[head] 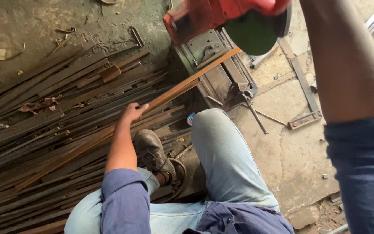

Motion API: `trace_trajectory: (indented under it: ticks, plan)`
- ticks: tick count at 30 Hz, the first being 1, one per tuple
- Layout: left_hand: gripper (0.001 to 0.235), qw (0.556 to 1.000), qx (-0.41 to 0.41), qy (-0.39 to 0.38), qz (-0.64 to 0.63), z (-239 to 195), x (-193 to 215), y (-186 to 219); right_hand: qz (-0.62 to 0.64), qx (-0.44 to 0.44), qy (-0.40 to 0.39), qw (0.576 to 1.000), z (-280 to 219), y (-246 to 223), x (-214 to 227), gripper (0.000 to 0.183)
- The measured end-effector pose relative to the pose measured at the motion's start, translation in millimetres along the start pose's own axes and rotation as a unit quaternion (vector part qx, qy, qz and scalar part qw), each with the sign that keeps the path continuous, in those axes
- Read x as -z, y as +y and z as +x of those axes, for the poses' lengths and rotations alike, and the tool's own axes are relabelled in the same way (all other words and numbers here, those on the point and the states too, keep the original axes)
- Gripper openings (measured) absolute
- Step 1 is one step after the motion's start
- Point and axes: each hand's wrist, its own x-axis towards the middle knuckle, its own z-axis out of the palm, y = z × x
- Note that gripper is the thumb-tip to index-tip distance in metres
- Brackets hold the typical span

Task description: The person cuts a long metal rod using a circular saw, holding the rod in place while lowering the saw blade to create multiple smaller pieces.

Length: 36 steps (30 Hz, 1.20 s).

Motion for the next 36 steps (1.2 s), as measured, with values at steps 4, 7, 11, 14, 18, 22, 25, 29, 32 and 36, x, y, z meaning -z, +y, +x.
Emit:
trace_trajectory:
  ticks: [4,7,11,14,18,22,25,29,32,36]
  plan:
    - [0.088,0.998,-0.030,0.051,-0.015,-1.9,-4.8,-4.2,0.088,-0.003,-0.019,0.996,-0.8,3.4,-3.1,0.026]
    - [0.081,0.998,-0.009,0.065,0.003,-13.4,1.6,-6.7,0.176,0.007,-0.002,0.984,-16.4,4.0,-18.3,0.026]
    - [0.072,0.992,-0.045,0.118,-0.008,-10.7,-3.5,-17.3,0.207,-0.059,0.085,0.973,-48.5,-5.2,-32.3,0.036]
    - [0.062,0.970,-0.121,0.197,0.073,-4.8,-11.5,-27.9,0.325,-0.045,0.090,0.940,-60.2,-5.3,-41.9,0.060]
    - [0.059,0.983,-0.076,0.157,0.064,-10.3,-13.0,-36.7,0.318,-0.061,0.086,0.942,-70.3,4.6,-57.5,0.078]
    - [0.057,0.982,-0.076,0.161,0.068,-13.8,-12.8,-33.8,0.272,-0.119,0.096,0.950,-84.9,19.5,-74.2,0.089]
    - [0.056,0.977,-0.092,0.179,0.067,-13.1,-13.5,-33.6,0.318,-0.022,0.109,0.941,-88.2,31.2,-88.6,0.090]
    - [0.055,0.973,-0.108,0.191,0.065,-24.1,-8.1,-28.2,0.324,0.035,0.117,0.938,-91.7,41.7,-96.7,0.089]
    - [0.056,0.990,-0.032,0.124,0.057,-34.8,1.9,-12.4,0.313,0.019,0.115,0.942,-90.9,39.9,-96.1,0.089]
    - [0.057,0.986,-0.057,0.147,0.055,-43.0,5.7,-7.3,0.340,0.005,0.117,0.933,-94.7,33.7,-97.3,0.087]
